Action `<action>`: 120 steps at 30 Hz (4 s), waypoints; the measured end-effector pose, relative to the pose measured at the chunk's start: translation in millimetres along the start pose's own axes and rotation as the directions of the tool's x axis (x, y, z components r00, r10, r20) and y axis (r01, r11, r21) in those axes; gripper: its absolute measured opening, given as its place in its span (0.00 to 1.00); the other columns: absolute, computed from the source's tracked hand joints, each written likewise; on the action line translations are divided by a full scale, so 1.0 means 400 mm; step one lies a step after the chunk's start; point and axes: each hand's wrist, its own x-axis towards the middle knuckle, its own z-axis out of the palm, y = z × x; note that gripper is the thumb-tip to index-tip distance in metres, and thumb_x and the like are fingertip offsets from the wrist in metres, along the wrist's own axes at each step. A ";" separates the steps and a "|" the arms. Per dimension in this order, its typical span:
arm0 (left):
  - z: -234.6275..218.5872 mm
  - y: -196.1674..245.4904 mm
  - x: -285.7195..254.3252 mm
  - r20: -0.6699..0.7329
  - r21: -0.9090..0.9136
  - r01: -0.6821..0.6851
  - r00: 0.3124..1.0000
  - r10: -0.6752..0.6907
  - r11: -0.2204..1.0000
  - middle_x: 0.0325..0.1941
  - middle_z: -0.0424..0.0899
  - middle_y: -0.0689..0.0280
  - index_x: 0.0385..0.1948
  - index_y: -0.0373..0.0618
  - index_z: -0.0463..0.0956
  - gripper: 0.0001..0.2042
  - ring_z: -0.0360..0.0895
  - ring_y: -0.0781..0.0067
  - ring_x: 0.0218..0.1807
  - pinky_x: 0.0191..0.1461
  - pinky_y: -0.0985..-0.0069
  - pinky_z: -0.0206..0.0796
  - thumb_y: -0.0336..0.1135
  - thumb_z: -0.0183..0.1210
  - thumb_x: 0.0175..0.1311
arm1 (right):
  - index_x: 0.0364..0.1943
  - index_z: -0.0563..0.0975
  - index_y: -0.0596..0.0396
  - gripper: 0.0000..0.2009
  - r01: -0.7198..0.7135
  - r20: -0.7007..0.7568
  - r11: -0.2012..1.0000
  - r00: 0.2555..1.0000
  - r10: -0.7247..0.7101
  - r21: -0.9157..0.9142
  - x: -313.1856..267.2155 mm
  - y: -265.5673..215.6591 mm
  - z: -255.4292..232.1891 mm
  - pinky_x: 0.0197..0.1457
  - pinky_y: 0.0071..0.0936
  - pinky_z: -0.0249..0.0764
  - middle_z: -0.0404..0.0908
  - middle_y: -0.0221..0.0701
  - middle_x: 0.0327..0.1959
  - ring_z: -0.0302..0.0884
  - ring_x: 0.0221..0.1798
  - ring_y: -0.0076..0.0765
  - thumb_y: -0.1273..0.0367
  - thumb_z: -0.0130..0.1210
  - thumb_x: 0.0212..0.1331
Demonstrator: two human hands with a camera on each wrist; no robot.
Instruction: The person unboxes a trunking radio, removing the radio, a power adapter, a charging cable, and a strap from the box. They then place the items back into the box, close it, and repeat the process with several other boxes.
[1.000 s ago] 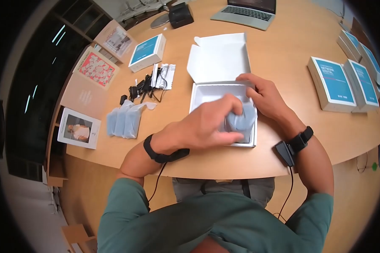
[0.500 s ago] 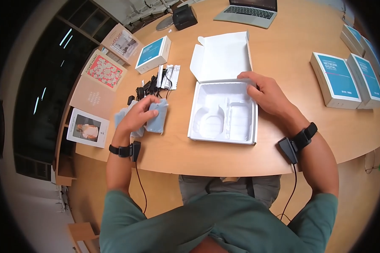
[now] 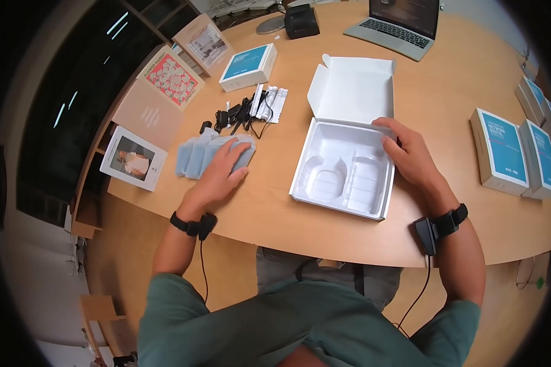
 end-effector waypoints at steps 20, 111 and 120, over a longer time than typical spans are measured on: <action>-0.071 0.125 0.117 -0.001 -0.251 -0.012 1.000 0.012 0.968 0.79 0.71 0.47 0.81 0.46 0.66 0.33 0.73 0.46 0.78 0.79 0.54 0.66 0.37 0.64 0.75 | 0.82 0.66 0.49 0.33 0.005 -0.077 0.999 0.997 -0.002 0.038 -0.014 -0.032 -0.005 0.55 0.32 0.78 0.83 0.38 0.47 0.78 0.45 0.31 0.73 0.55 0.71; 0.066 0.212 0.419 0.342 -0.937 0.304 0.900 0.271 0.175 0.73 0.80 0.54 0.80 0.31 0.64 0.33 0.83 0.70 0.67 0.69 0.73 0.77 0.48 0.55 0.85 | 0.75 0.77 0.46 0.39 0.379 -0.100 0.788 0.871 -0.480 -0.485 0.000 -0.023 -0.075 0.87 0.53 0.62 0.66 0.43 0.83 0.60 0.87 0.55 0.63 0.80 0.56; -0.172 0.353 0.295 -0.546 -0.510 -0.561 0.797 0.259 0.652 0.70 0.83 0.53 0.71 0.38 0.76 0.27 0.81 0.61 0.68 0.69 0.65 0.73 0.40 0.66 0.74 | 0.70 0.81 0.45 0.38 0.500 -0.204 0.830 0.811 -0.549 -0.246 -0.017 -0.067 -0.057 0.69 0.42 0.80 0.80 0.37 0.62 0.78 0.67 0.47 0.76 0.75 0.47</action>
